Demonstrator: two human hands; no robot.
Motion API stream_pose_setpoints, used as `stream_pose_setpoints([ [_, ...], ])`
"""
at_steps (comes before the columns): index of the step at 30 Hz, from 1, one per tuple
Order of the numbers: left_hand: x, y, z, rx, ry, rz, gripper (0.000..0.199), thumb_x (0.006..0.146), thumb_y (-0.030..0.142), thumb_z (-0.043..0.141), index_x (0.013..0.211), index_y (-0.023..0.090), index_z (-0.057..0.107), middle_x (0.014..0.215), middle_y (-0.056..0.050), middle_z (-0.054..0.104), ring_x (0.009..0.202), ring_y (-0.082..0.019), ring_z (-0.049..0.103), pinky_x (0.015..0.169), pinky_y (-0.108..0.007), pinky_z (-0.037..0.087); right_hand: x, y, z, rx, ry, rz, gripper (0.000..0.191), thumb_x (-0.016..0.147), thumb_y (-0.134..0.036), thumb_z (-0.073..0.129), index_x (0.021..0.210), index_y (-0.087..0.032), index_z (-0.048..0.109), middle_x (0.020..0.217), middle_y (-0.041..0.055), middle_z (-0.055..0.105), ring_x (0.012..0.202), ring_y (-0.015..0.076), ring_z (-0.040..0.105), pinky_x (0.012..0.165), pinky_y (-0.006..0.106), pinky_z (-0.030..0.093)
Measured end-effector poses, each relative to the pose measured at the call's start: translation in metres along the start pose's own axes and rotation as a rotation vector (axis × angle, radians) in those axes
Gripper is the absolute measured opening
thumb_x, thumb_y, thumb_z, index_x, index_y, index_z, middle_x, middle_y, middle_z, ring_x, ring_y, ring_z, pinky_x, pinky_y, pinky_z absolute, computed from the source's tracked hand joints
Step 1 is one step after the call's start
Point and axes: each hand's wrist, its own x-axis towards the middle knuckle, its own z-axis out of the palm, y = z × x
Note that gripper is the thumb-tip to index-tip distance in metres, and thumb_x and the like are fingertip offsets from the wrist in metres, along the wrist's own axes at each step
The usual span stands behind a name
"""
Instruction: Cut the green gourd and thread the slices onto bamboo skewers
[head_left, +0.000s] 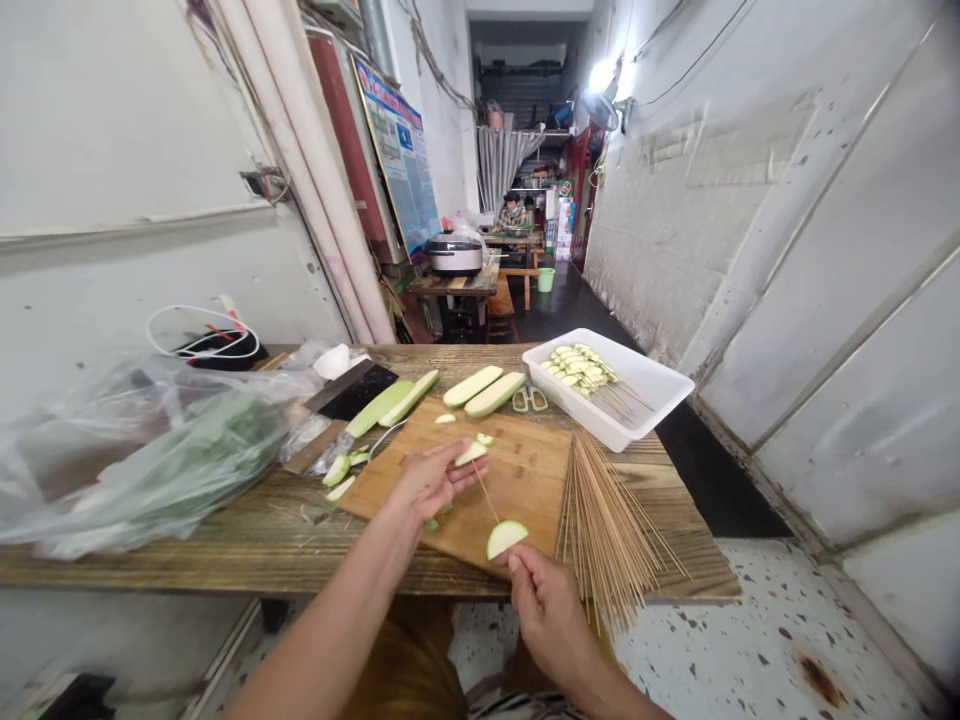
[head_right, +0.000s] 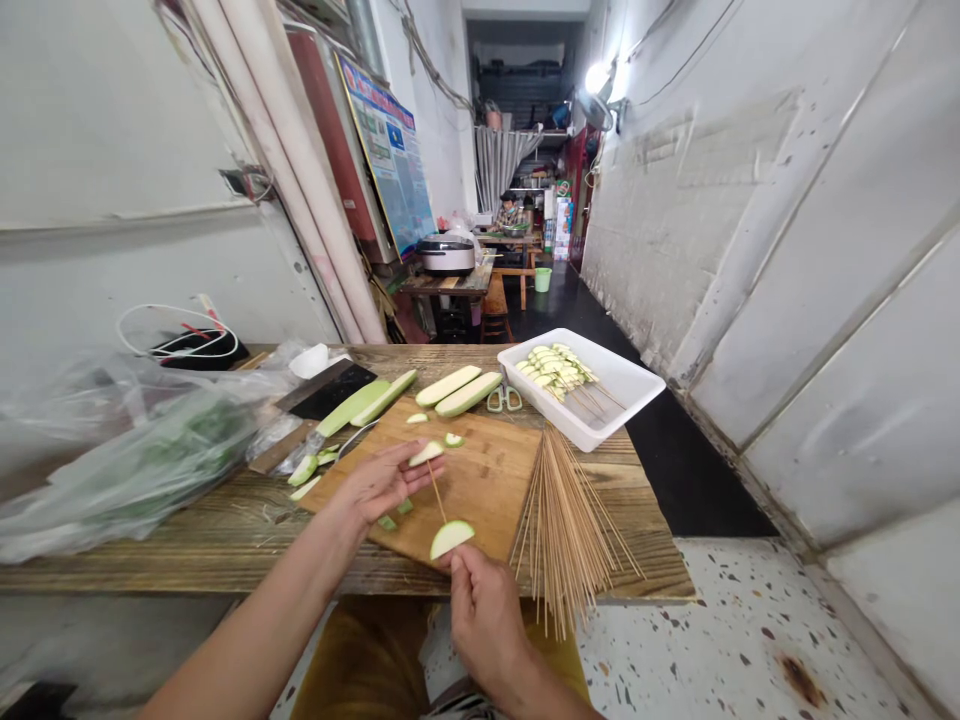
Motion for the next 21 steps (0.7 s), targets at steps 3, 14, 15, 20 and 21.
stream_pose_setpoints([
  [3,0.000,-0.005,0.004,-0.075,-0.048,0.009,0.010,0.084,0.015,0.050,0.087,0.011,0.059,0.086,-0.011,0.070,0.082,-0.021,0.068,0.079,-0.039,0.054,0.001,0.002,0.003,0.022,0.004,-0.015,0.031,0.091,-0.026,0.036,0.081,-0.014,0.062,0.051,-0.0058,0.032,0.044,0.0112,0.034,0.043,0.021,0.025],
  [14,-0.007,-0.008,0.011,-0.137,-0.086,0.091,0.015,0.086,0.016,0.046,0.085,0.008,0.058,0.088,-0.016,0.070,0.086,-0.022,0.067,0.082,-0.037,0.053,0.001,0.001,0.005,0.070,0.021,-0.009,0.032,0.091,-0.028,0.035,0.077,-0.015,0.061,0.049,-0.0065,0.030,0.042,0.0102,0.031,0.040,0.021,0.023],
  [15,-0.007,-0.009,0.011,-0.141,-0.084,0.092,0.015,0.086,0.016,0.046,0.085,0.008,0.058,0.088,-0.016,0.070,0.086,-0.022,0.067,0.082,-0.036,0.053,0.001,0.001,0.005,0.070,0.025,-0.006,0.032,0.091,-0.029,0.035,0.077,-0.015,0.060,0.050,-0.0064,0.031,0.043,0.0102,0.031,0.040,0.020,0.023],
  [20,-0.010,-0.011,0.013,-0.144,-0.077,0.116,0.015,0.086,0.016,0.046,0.084,0.008,0.058,0.089,-0.016,0.070,0.085,-0.022,0.067,0.081,-0.036,0.053,0.001,0.003,0.008,0.068,0.036,0.006,0.031,0.091,-0.028,0.035,0.078,-0.014,0.060,0.052,-0.0063,0.030,0.044,0.0103,0.031,0.042,0.020,0.024],
  [21,-0.010,-0.012,0.014,-0.140,-0.075,0.120,0.015,0.086,0.016,0.046,0.084,0.007,0.059,0.089,-0.016,0.070,0.085,-0.022,0.067,0.081,-0.036,0.053,0.001,0.004,0.009,0.061,0.044,0.001,0.031,0.091,-0.027,0.035,0.078,-0.015,0.060,0.052,-0.0060,0.031,0.045,0.0104,0.032,0.043,0.021,0.025],
])
